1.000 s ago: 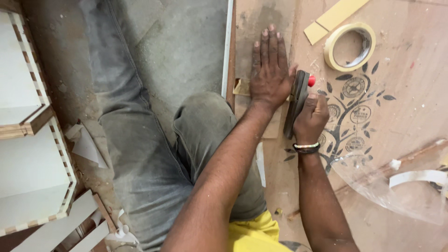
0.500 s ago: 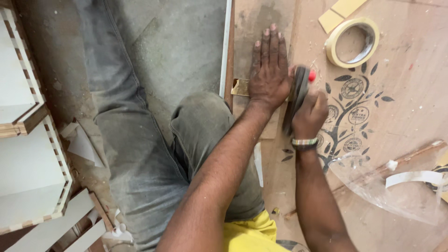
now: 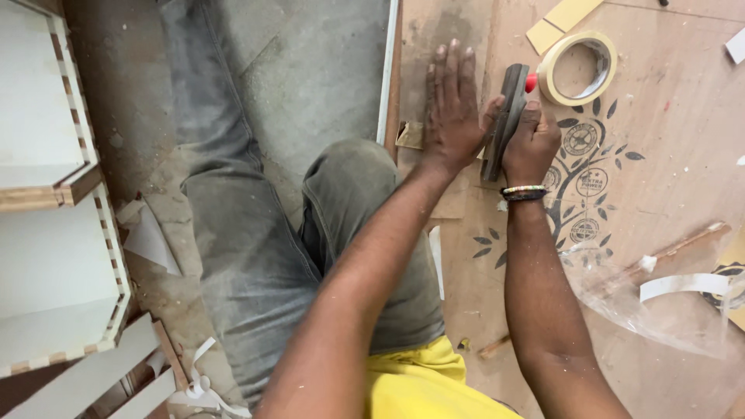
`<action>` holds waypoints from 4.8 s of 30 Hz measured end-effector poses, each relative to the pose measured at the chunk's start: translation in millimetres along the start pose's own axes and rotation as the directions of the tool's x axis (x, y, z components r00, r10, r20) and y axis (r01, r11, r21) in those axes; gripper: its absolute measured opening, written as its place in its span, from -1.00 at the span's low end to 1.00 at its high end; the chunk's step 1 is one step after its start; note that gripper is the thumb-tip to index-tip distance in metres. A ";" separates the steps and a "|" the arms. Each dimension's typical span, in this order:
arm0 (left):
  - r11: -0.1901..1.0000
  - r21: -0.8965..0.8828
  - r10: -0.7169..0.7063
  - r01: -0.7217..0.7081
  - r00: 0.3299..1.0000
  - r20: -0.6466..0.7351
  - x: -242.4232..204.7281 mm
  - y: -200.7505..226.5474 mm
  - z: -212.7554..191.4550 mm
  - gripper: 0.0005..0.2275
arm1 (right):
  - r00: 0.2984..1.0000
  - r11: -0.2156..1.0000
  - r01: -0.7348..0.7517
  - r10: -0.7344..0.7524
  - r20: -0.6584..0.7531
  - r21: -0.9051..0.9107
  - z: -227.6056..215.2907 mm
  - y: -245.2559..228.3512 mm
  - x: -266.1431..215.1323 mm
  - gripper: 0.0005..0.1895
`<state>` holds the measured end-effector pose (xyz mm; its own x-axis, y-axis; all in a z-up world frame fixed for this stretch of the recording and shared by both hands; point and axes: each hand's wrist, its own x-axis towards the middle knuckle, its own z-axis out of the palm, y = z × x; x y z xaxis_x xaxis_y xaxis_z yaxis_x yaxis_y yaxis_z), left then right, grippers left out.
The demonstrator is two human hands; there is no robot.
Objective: The person applies yellow edge banding to the edges of a wooden shelving unit. They peel the backing from small strips of banding, position them on the wood edges, and use a hand-held roller tool to press the banding firmly onto the surface.
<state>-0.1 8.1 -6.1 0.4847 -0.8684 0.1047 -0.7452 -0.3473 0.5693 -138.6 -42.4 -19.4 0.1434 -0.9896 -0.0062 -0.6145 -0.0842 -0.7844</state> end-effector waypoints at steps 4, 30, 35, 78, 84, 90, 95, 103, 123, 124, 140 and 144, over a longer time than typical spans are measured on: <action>0.951 0.111 0.255 -0.287 0.937 0.239 -17.2 -10.1 -27.8 -0.35 | 0.998 0.998 0.056 -0.056 -0.002 0.004 -2.3 5.2 -2.2 -0.53; 0.895 0.307 -0.344 0.323 0.939 0.015 -10.2 14.8 11.1 -0.32 | 0.997 0.988 0.074 -0.074 0.006 -0.139 -15.1 -4.1 -68.0 -0.62; 0.874 0.431 -0.379 0.225 0.871 0.313 -0.9 21.3 -9.5 -0.36 | 0.996 0.986 0.085 -0.088 -0.012 -0.144 -5.7 3.6 -39.9 -0.61; 0.947 0.263 -0.238 0.184 0.953 0.190 -7.8 7.3 18.3 -0.34 | 0.991 0.980 -0.128 0.124 -0.041 -0.149 13.0 8.7 8.9 -0.55; 0.965 0.167 -0.211 0.201 0.977 0.042 -6.3 8.0 13.9 -0.29 | 0.969 0.964 0.231 -0.240 -0.063 -0.130 14.7 3.1 34.0 -0.64; 0.935 -0.093 -0.348 0.341 0.935 -0.064 -12.9 -30.3 -51.8 -0.30 | 0.945 0.923 0.316 -0.326 -0.008 -0.221 -31.3 -43.9 -39.0 -0.80; 0.853 0.256 -0.522 0.455 0.728 0.445 -15.2 -46.6 -82.5 -0.37 | 0.862 0.868 0.464 -0.394 0.320 -0.180 -2.3 -68.4 -84.9 -0.42; 0.954 0.057 -0.300 0.295 0.943 0.141 -37.0 -65.1 -58.5 -0.81 | 0.842 0.801 0.523 -0.433 0.321 -0.291 16.3 -70.4 -88.5 -0.30; 0.703 -0.711 -0.124 -0.018 0.981 -0.148 -145.6 25.9 -254.0 -0.53 | 0.572 0.759 -0.365 -0.274 0.773 0.539 -79.0 -101.4 -159.7 -0.47; 0.734 -0.677 -0.098 -0.050 0.979 -0.179 -146.4 27.3 -254.6 -0.54 | 0.526 0.737 -0.428 -0.267 0.807 0.523 -79.2 -95.3 -160.3 -0.44; 0.811 -0.472 0.205 -0.346 0.923 -0.325 -151.1 26.5 -263.4 -0.80 | 0.346 0.525 -0.637 -0.460 0.818 0.565 -94.1 -54.9 -148.1 -0.18; 0.808 -0.482 0.193 -0.340 0.925 -0.328 -149.3 27.9 -261.1 -0.81 | 0.387 0.510 -0.631 -0.447 0.807 0.585 -92.9 -49.2 -151.3 -0.19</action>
<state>26.3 220.5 207.0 0.4549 -0.7537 0.4744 -0.5455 0.1852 0.8174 -202.1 100.7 77.7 0.9558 -0.2516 -0.1522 0.0502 0.6496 -0.7587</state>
